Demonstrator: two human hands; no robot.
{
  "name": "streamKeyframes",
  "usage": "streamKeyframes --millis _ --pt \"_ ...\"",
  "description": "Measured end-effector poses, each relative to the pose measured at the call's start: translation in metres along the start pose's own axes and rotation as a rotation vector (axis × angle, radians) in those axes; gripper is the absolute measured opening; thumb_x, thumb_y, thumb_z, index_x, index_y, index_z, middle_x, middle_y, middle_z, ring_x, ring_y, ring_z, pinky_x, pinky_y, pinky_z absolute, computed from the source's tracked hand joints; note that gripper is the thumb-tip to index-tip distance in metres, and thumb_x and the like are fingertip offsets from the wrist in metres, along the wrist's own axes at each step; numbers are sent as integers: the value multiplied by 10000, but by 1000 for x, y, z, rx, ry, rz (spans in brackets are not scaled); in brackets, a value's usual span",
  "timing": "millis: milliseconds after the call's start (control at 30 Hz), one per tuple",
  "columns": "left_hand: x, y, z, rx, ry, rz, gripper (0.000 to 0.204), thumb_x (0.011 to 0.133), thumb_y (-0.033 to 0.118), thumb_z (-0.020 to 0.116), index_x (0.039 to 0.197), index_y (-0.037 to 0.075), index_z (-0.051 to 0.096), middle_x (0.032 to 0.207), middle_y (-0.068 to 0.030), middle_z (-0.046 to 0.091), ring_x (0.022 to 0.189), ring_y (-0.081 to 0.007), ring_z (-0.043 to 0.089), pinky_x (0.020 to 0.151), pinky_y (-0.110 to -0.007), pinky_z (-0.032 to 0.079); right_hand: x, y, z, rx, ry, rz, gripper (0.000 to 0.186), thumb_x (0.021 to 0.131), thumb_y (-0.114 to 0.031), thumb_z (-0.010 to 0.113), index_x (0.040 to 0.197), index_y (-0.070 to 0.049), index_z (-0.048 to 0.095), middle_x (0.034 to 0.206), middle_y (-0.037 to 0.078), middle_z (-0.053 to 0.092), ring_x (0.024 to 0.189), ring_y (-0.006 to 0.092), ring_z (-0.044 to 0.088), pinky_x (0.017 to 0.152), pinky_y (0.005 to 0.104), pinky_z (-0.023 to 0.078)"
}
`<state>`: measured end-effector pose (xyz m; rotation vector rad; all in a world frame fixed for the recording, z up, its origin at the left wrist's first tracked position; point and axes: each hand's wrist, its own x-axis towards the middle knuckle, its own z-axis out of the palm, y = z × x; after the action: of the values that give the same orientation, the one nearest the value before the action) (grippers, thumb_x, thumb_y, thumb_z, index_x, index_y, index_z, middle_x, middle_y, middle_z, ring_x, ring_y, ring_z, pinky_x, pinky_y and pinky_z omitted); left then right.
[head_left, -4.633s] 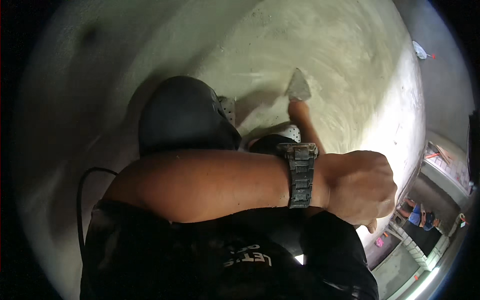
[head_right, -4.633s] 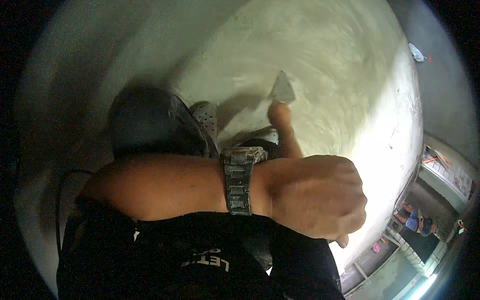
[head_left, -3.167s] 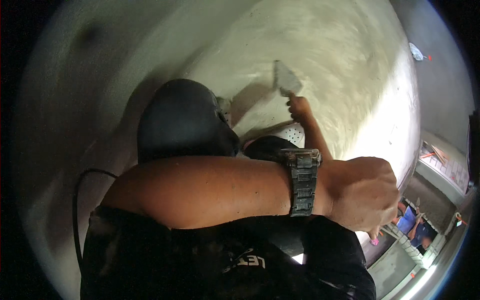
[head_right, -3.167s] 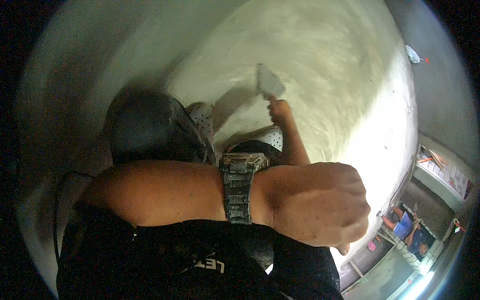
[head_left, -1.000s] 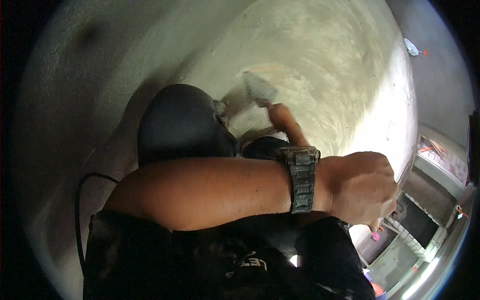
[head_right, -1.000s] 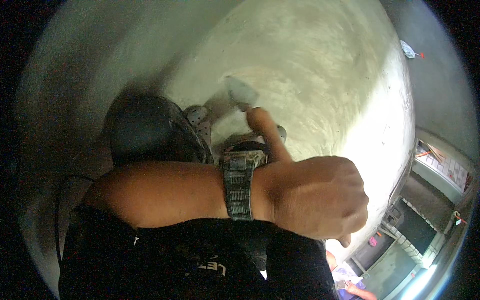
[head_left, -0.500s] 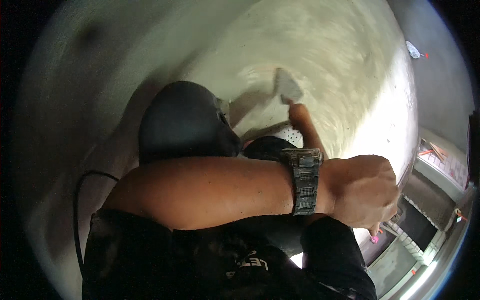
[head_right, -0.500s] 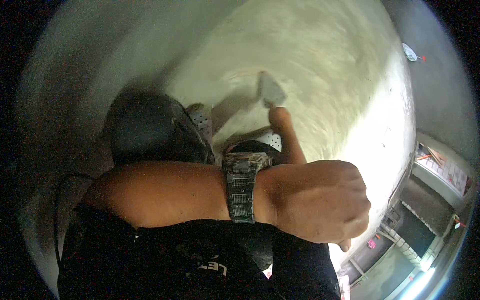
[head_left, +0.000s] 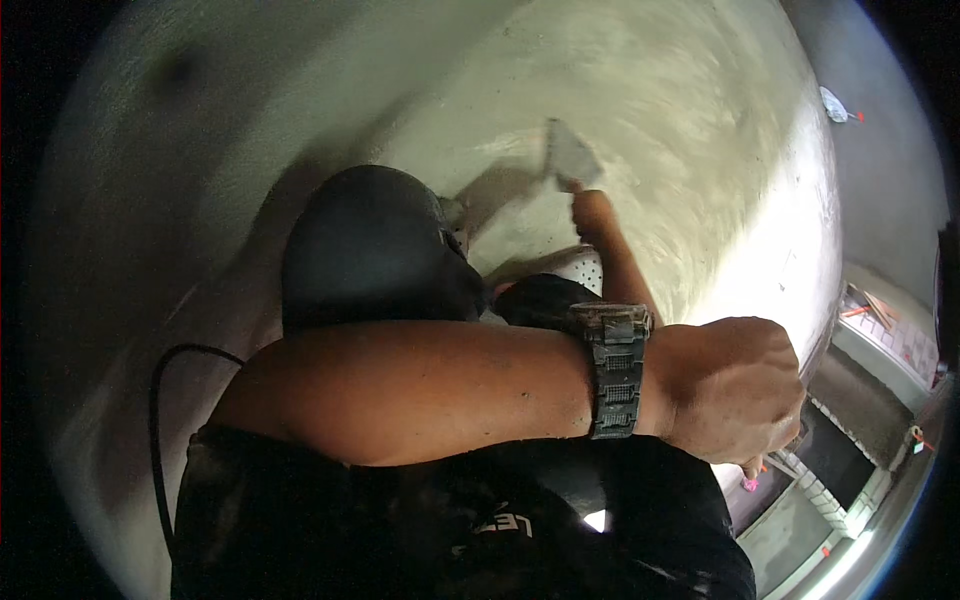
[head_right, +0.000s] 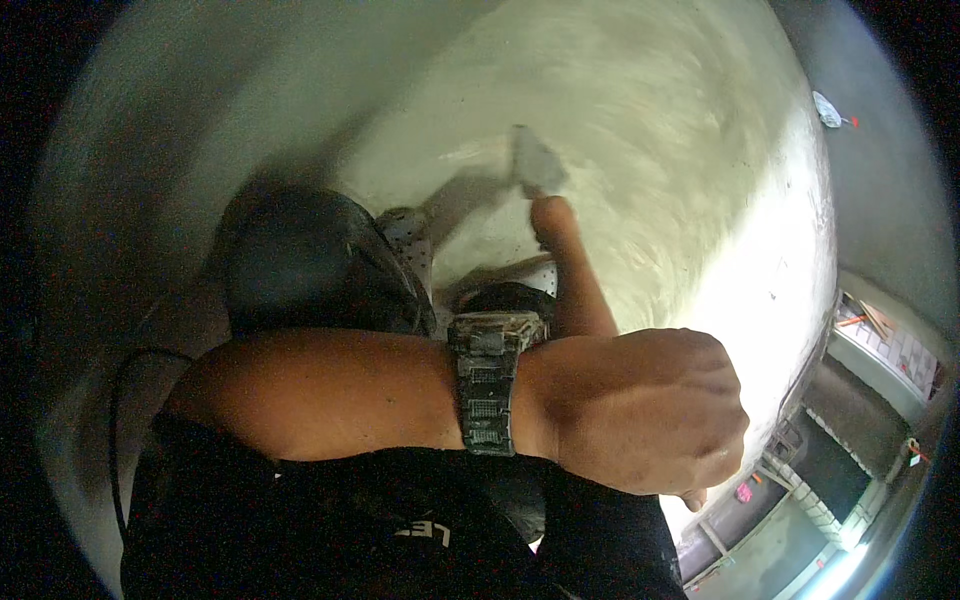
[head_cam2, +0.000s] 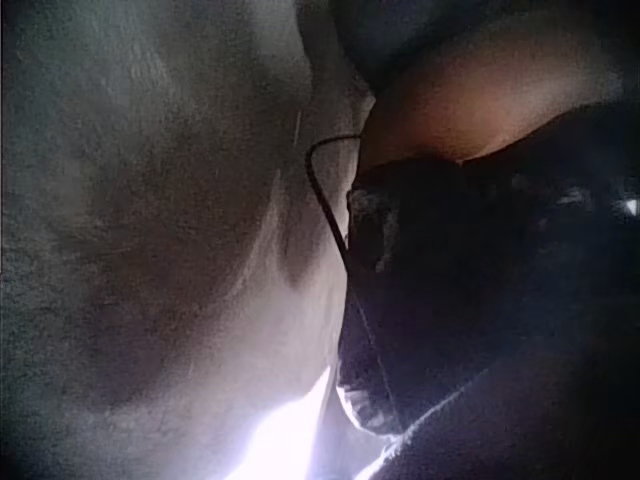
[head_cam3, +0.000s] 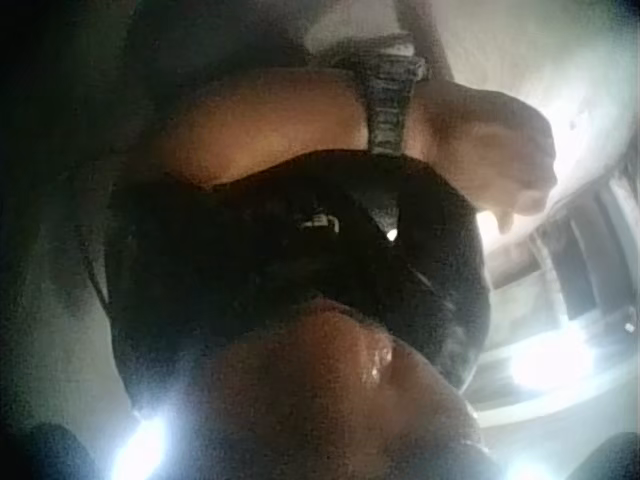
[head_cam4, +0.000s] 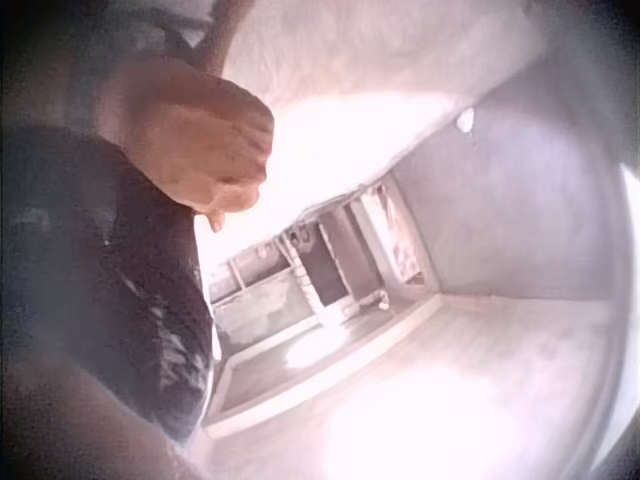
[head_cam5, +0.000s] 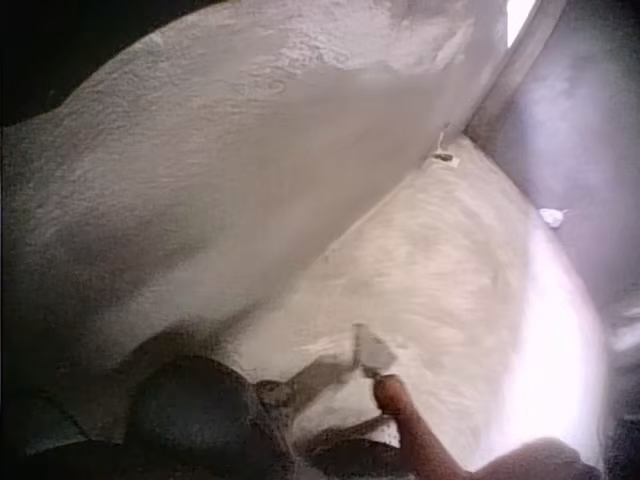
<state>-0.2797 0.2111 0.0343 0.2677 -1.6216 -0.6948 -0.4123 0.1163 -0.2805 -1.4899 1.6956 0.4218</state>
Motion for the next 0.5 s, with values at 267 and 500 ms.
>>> streamKeyframes --millis 267,500 --pt "12 -5 5 25 -43 10 164 841 197 573 770 60 518 750 -60 549 750 -219 549 703 -350 436 36 42 61 -705 257 -453 419 941 -373 500 985 40 562 744 186 653 712 350 666 681 462 536" --pt "6 -12 -3 -50 -67 -40 176 833 214 571 771 62 509 730 -55 520 745 -220 539 702 -356 434 -37 -43 -15 -131 -190 3 441 912 -235 549 1220 76 505 838 212 667 777 347 683 751 446 543"
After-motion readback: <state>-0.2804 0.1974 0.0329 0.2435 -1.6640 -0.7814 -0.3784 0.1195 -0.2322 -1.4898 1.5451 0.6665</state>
